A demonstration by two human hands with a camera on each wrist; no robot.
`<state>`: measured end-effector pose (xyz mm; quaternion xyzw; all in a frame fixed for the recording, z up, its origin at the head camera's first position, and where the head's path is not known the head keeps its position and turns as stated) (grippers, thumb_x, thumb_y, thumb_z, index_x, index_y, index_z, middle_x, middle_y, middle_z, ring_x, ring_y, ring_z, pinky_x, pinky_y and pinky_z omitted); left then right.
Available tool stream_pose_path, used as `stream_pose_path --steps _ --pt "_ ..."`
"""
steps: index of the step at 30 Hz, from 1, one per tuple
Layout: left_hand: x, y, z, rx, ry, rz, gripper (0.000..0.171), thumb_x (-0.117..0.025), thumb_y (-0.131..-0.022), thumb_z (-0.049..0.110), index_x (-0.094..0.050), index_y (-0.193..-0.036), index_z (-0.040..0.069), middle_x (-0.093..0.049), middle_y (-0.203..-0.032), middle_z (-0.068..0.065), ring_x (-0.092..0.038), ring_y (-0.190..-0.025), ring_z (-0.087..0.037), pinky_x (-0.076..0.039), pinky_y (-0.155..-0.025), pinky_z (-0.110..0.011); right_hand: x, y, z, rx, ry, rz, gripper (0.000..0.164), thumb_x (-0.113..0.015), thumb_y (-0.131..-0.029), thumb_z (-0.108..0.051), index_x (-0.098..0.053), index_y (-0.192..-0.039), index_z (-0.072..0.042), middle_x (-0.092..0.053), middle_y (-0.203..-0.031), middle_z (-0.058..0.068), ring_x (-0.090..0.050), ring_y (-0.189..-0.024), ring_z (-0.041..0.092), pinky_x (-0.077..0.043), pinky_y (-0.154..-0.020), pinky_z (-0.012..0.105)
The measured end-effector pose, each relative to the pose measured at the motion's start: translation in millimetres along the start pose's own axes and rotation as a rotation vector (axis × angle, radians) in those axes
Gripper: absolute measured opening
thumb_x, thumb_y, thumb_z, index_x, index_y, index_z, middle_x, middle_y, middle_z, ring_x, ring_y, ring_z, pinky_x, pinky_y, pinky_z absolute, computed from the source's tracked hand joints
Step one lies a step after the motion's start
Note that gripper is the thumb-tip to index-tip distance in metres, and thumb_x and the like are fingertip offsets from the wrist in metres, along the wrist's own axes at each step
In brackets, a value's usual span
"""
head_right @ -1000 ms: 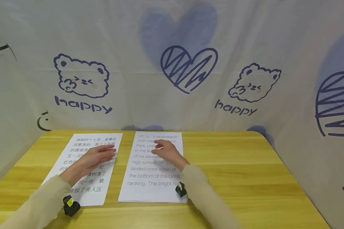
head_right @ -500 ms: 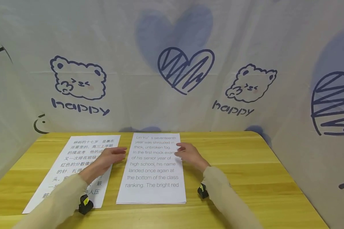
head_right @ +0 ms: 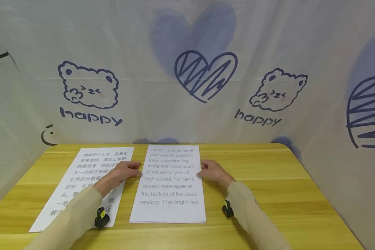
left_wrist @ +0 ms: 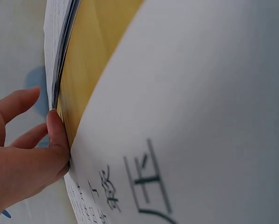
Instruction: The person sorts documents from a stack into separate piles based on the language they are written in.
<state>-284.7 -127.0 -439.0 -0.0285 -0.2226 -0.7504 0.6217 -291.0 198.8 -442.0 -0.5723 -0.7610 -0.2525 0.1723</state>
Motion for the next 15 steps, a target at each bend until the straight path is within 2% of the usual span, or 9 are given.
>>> stream_pose_path --steps 6,15 --pt "0.4 -0.3 -1.5 0.008 -0.031 -0.031 0.059 -0.069 -0.085 0.002 -0.045 -0.138 -0.008 -0.045 -0.137 -0.026 -0.049 -0.118 -0.033 -0.043 -0.099 -0.041 -2.6 -0.2 -1.1 -0.01 0.041 -0.024 0.051 -0.071 -0.085 -0.005 -0.054 -0.132 0.006 -0.055 -0.099 0.011 -0.047 -0.091 0.024 -0.039 -0.077 0.032" --pt "0.1 1.6 -2.3 -0.01 -0.076 -0.014 0.056 -0.071 -0.083 0.003 -0.052 -0.135 -0.003 -0.048 -0.137 -0.023 -0.052 -0.114 -0.03 -0.045 -0.096 -0.04 -5.3 1.3 -6.1 0.015 0.057 -0.028 0.052 -0.069 -0.086 -0.006 -0.052 -0.133 0.008 -0.054 -0.099 0.011 -0.046 -0.089 0.024 -0.038 -0.075 0.031"
Point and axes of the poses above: each hand's wrist, its own y-axis away from the middle knuckle, its own x-axis out of the back of the hand, z = x × y, the point moved 4 cm from there along -y, towards the middle knuckle
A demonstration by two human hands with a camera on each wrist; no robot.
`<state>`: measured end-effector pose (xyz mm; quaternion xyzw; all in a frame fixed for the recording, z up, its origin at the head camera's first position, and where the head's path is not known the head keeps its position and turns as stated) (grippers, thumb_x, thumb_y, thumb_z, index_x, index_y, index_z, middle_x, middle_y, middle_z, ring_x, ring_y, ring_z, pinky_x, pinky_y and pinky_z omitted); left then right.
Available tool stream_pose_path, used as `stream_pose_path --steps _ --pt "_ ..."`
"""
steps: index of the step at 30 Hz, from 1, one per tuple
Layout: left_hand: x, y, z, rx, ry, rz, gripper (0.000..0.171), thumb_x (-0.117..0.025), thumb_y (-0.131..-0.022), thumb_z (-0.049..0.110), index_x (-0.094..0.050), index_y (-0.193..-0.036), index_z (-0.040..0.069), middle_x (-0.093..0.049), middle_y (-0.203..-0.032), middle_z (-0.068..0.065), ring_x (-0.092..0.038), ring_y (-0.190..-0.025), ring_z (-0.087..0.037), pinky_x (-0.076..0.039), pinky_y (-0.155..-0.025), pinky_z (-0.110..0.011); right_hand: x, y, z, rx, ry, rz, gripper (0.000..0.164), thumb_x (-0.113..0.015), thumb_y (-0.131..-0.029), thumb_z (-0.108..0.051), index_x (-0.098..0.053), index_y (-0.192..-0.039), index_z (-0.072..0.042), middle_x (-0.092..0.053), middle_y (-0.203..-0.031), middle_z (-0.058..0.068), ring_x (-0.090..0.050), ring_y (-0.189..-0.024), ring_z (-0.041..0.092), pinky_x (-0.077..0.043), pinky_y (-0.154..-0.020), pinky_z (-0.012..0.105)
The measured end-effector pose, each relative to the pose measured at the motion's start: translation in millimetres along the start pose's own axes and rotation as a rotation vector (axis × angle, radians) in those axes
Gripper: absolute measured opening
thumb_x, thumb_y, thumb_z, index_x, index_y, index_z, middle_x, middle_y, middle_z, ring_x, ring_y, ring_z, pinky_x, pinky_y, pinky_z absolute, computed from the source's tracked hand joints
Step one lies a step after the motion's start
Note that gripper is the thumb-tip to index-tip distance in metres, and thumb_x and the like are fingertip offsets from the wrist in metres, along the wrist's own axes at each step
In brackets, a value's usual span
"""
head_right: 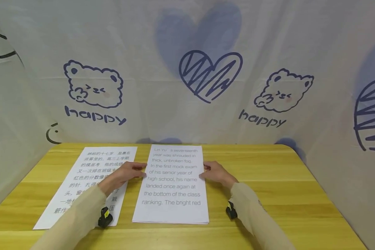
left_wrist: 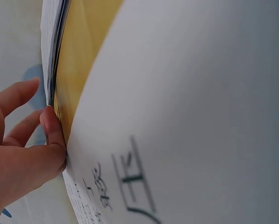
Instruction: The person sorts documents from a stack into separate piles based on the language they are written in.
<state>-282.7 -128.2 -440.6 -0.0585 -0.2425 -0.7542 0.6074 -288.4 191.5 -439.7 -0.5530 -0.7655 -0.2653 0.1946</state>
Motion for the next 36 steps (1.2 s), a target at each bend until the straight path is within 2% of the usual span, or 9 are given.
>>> stream_pose_path --steps 9,15,17,19,21,26,32,36 --pt "-3.6 -0.6 1.1 0.001 -0.044 -0.017 0.059 -0.07 -0.085 0.007 -0.047 -0.138 -0.005 -0.048 -0.137 -0.023 -0.05 -0.113 -0.029 -0.04 -0.1 -0.042 0.2 2.2 -0.6 0.026 -0.002 -0.004 0.045 -0.068 -0.088 -0.008 -0.055 -0.129 0.007 -0.05 -0.091 0.009 -0.045 -0.087 0.024 -0.035 -0.072 0.032" --pt "-11.0 -0.9 4.5 -0.053 -0.083 -0.117 0.059 -0.064 -0.092 0.012 -0.039 -0.143 -0.005 -0.04 -0.144 -0.023 -0.044 -0.12 -0.028 -0.033 -0.105 -0.044 -0.9 4.8 -0.6 0.069 0.002 -0.027 0.041 -0.061 -0.092 -0.008 -0.055 -0.13 0.005 -0.058 -0.094 0.009 -0.05 -0.087 0.023 -0.038 -0.073 0.028" --pt "-13.1 0.3 6.5 -0.074 -0.116 -0.131 0.061 -0.062 -0.093 0.014 -0.036 -0.144 -0.006 -0.036 -0.146 -0.025 -0.043 -0.12 -0.028 -0.031 -0.107 -0.045 -1.1 4.9 -0.8 0.085 -0.001 -0.031 0.04 -0.06 -0.093 -0.008 -0.054 -0.131 0.006 -0.06 -0.095 0.009 -0.051 -0.087 0.023 -0.038 -0.073 0.028" --pt "-14.1 1.7 7.7 -0.076 -0.154 -0.123 0.062 -0.062 -0.093 0.015 -0.034 -0.144 -0.007 -0.032 -0.147 -0.027 -0.043 -0.117 -0.031 -0.031 -0.106 -0.047 -1.7 4.4 -1.3 0.097 -0.008 -0.034 0.041 -0.059 -0.094 -0.007 -0.052 -0.132 0.007 -0.061 -0.095 0.009 -0.051 -0.087 0.023 -0.039 -0.074 0.029" --pt "-14.5 3.7 8.1 -0.067 -0.194 -0.105 0.064 -0.062 -0.093 0.017 -0.032 -0.145 -0.007 -0.027 -0.148 -0.029 -0.041 -0.121 -0.036 -0.029 -0.107 -0.049 -2.7 4.4 -2.1 0.11 -0.01 -0.044 0.043 -0.058 -0.094 -0.007 -0.05 -0.134 0.007 -0.061 -0.095 0.008 -0.051 -0.087 0.023 -0.039 -0.074 0.029" --pt "-17.2 5.6 7.9 -0.052 -0.254 -0.07 0.065 -0.06 -0.094 0.021 -0.032 -0.146 -0.005 -0.021 -0.149 -0.029 -0.024 -0.136 -0.045 -0.02 -0.112 -0.053 -3.2 6.5 -2.8 0.129 -0.015 -0.053 0.045 -0.058 -0.094 -0.007 -0.048 -0.136 0.006 -0.063 -0.096 0.007 -0.052 -0.086 0.023 -0.04 -0.074 0.028" --pt "-21.8 6.6 10.6 -0.077 -0.287 -0.061 0.066 -0.06 -0.094 0.02 -0.03 -0.147 -0.005 -0.021 -0.149 -0.029 -0.024 -0.136 -0.045 -0.022 -0.112 -0.053 -2.1 8.0 -4.7 0.129 -0.027 -0.047 0.049 -0.06 -0.094 -0.006 -0.045 -0.138 0.008 -0.062 -0.096 0.01 -0.052 -0.086 0.023 -0.04 -0.073 0.031" --pt "-24.7 7.1 15.9 -0.094 -0.307 -0.051 0.065 -0.06 -0.094 0.018 -0.031 -0.145 -0.009 -0.021 -0.149 -0.031 -0.024 -0.136 -0.047 -0.022 -0.111 -0.053 -2.7 5.7 -1.7 0.092 -0.027 -0.037 0.05 -0.059 -0.094 -0.008 -0.045 -0.141 0.003 -0.062 -0.099 0.008 -0.052 -0.09 0.024 -0.04 -0.078 0.033"
Point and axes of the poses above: each hand's wrist, its own y-axis away from the middle knuckle, its own x-axis out of the back of the hand, z = x × y, the point moved 4 cm from there along -y, towards the middle knuckle
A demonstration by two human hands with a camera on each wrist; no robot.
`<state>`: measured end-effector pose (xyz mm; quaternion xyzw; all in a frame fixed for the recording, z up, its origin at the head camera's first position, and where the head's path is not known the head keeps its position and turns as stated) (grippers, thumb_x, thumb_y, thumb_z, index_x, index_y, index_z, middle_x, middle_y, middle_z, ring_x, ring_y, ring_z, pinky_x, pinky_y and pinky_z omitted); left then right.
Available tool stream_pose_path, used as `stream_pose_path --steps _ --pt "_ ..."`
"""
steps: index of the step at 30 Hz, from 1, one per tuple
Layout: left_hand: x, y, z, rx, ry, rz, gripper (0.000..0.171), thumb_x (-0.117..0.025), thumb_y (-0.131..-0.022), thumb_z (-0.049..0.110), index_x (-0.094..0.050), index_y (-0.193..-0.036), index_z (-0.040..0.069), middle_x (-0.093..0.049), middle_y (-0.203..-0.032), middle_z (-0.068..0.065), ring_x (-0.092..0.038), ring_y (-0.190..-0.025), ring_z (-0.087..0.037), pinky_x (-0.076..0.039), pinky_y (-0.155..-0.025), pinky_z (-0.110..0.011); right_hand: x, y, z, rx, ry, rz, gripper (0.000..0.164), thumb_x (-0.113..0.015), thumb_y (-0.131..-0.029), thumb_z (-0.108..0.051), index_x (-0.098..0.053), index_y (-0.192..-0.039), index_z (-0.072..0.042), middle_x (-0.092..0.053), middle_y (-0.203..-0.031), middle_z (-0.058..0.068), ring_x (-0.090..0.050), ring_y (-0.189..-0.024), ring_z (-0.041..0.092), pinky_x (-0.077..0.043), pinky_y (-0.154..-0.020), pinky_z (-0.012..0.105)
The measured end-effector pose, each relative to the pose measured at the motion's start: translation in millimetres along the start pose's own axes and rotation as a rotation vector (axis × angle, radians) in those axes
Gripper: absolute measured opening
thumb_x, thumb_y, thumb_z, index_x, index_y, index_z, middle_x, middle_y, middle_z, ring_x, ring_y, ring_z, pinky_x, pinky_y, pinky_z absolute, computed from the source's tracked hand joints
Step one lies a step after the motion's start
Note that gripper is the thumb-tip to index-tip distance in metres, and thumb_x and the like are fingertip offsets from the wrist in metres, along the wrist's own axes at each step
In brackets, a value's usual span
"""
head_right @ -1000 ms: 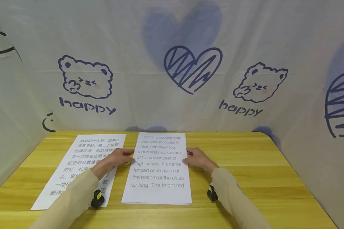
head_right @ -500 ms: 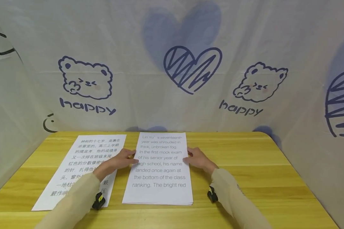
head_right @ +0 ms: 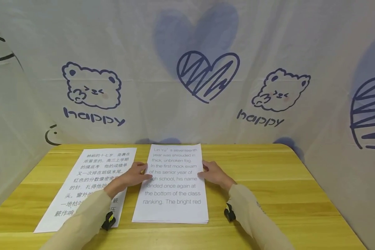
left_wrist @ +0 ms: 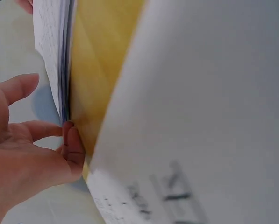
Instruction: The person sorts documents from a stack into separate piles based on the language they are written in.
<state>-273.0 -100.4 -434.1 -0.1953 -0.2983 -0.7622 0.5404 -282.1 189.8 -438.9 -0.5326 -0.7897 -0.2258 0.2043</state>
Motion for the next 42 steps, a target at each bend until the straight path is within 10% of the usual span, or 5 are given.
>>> stream_pose_path --steps 6,13,22,29,42 --pt "-1.0 -8.1 5.5 -0.004 -0.006 0.06 0.03 -0.064 -0.089 0.011 -0.06 -0.113 -0.007 -0.054 -0.114 -0.022 -0.053 -0.103 -0.032 -0.046 -0.088 -0.039 1.2 -2.3 1.8 -0.093 -0.008 0.054 0.049 -0.059 -0.095 -0.009 -0.047 -0.142 -0.001 -0.059 -0.111 0.012 -0.05 -0.099 0.027 -0.042 -0.084 0.037" --pt "0.6 -7.8 7.7 0.034 0.075 0.181 0.009 -0.062 -0.088 0.004 -0.056 -0.082 0.001 -0.051 -0.074 -0.007 -0.044 -0.063 -0.015 -0.037 -0.055 -0.023 0.5 -0.4 -3.0 -0.131 0.008 0.134 0.057 -0.06 -0.093 -0.009 -0.039 -0.145 0.004 -0.053 -0.127 0.024 -0.052 -0.109 0.032 -0.047 -0.089 0.042" --pt "1.7 -10.8 8.4 0.034 0.117 0.209 0.05 -0.058 -0.089 0.003 -0.047 -0.137 -0.008 -0.054 -0.126 -0.025 -0.055 -0.108 -0.033 -0.049 -0.089 -0.04 3.4 -2.3 -9.4 -0.09 -0.099 0.182 0.06 -0.061 -0.09 0.002 -0.037 -0.144 0.008 -0.054 -0.102 0.019 -0.055 -0.081 0.025 -0.052 -0.067 0.031" --pt "8.6 -11.3 4.2 0.034 0.211 0.254 0.048 -0.058 -0.088 0.0 -0.049 -0.134 -0.01 -0.058 -0.106 -0.019 -0.055 -0.091 -0.026 -0.049 -0.075 -0.032 3.0 -0.6 -10.0 -0.12 -0.184 0.193 0.06 -0.059 -0.091 0.003 -0.035 -0.145 0.006 -0.056 -0.108 0.022 -0.06 -0.084 0.024 -0.055 -0.074 0.034" --pt "25.2 -4.1 0.7 0.06 0.406 0.191 0.033 -0.053 -0.097 0.005 -0.054 -0.126 -0.011 -0.059 -0.114 -0.021 -0.057 -0.102 -0.029 -0.045 -0.095 -0.042 12.0 7.4 -19.7 -0.098 -0.37 0.233 0.052 -0.057 -0.095 -0.001 -0.04 -0.144 0.003 -0.058 -0.115 0.022 -0.063 -0.089 0.025 -0.055 -0.079 0.036"
Point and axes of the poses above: each hand's wrist, its own y-axis away from the middle knuckle, its own x-axis out of the back of the hand, z = x × y, the point moved 4 cm from there along -y, towards the middle knuckle
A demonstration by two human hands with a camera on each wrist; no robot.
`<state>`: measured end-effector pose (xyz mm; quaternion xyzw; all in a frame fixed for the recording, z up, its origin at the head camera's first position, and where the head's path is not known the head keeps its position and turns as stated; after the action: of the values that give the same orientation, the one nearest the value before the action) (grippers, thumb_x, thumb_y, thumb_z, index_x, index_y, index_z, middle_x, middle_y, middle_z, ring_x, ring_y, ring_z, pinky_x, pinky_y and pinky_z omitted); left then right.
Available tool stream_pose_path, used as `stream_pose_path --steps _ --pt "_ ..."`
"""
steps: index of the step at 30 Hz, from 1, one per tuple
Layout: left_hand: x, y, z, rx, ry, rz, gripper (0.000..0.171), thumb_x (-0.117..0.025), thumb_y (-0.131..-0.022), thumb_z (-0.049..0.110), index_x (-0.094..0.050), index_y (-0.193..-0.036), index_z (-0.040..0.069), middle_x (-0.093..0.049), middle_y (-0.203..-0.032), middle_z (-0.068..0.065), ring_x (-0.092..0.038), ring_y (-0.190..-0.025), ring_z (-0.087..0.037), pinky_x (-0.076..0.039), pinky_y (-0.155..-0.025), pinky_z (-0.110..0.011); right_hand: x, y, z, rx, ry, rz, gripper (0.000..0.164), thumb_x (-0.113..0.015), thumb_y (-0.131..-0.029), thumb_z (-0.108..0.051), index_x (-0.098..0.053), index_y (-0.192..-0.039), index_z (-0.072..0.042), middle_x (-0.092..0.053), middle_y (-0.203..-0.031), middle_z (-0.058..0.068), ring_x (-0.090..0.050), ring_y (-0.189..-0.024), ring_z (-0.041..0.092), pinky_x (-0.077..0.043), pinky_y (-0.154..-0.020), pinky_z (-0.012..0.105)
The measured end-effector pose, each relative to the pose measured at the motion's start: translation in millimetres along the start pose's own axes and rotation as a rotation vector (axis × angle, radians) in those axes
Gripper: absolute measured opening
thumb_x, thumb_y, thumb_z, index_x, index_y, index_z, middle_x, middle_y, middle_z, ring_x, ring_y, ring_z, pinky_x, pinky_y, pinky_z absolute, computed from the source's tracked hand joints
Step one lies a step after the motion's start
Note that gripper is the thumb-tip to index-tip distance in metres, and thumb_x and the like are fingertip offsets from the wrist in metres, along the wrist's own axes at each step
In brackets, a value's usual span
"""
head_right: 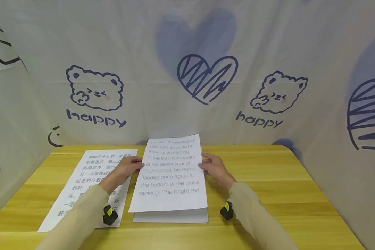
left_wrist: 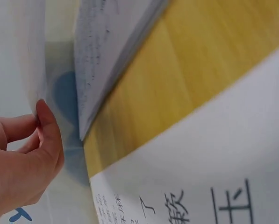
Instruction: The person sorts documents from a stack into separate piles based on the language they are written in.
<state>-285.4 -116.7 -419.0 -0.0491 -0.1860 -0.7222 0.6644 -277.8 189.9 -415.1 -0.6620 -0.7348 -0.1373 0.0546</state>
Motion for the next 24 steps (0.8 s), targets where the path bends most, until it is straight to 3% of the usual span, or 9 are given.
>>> stream_pose_path --steps 7,13,19,24 --pt "2.0 6.9 7.4 -0.012 0.132 0.023 0.043 -0.052 -0.097 0.002 -0.045 -0.138 -0.007 -0.054 -0.109 -0.017 -0.056 -0.096 -0.023 -0.047 -0.094 -0.037 1.1 3.3 -8.1 0.0 -0.023 0.017 0.057 -0.059 -0.094 -0.003 -0.038 -0.147 -0.001 -0.057 -0.119 0.022 -0.062 -0.093 0.026 -0.054 -0.083 0.038" --pt "-1.3 10.1 7.6 -0.045 0.115 0.061 0.053 -0.055 -0.096 0.003 -0.04 -0.147 0.005 -0.05 -0.11 -0.014 -0.054 -0.094 -0.021 -0.048 -0.092 -0.035 8.3 6.3 -7.5 0.002 0.013 -0.001 0.061 -0.06 -0.094 -0.004 -0.035 -0.149 -0.006 -0.06 -0.113 0.02 -0.062 -0.09 0.025 -0.054 -0.083 0.04" --pt "-14.5 11.5 8.6 -0.055 0.129 0.062 0.05 -0.058 -0.094 0.003 -0.046 -0.143 0.006 -0.052 -0.115 -0.015 -0.055 -0.098 -0.024 -0.048 -0.093 -0.035 23.0 9.2 -5.2 0.012 0.034 -0.009 0.063 -0.06 -0.094 -0.003 -0.033 -0.15 -0.005 -0.06 -0.112 0.02 -0.062 -0.09 0.024 -0.054 -0.082 0.041" --pt "-31.4 10.2 10.0 -0.06 0.134 0.061 0.052 -0.06 -0.092 0.001 -0.047 -0.142 0.005 -0.053 -0.111 -0.015 -0.058 -0.09 -0.022 -0.05 -0.085 -0.03 37.2 11.5 -0.4 0.0 0.073 0.004 0.064 -0.06 -0.093 -0.002 -0.032 -0.15 -0.004 -0.059 -0.112 0.021 -0.061 -0.089 0.024 -0.055 -0.08 0.04"
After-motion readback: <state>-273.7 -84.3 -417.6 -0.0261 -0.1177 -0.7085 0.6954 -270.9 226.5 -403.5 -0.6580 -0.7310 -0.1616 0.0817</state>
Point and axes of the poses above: each hand's wrist, its own y-axis away from the middle knuckle, its own x-axis out of the back of the hand, z = x × y, the point moved 4 cm from there along -y, towards the middle knuckle
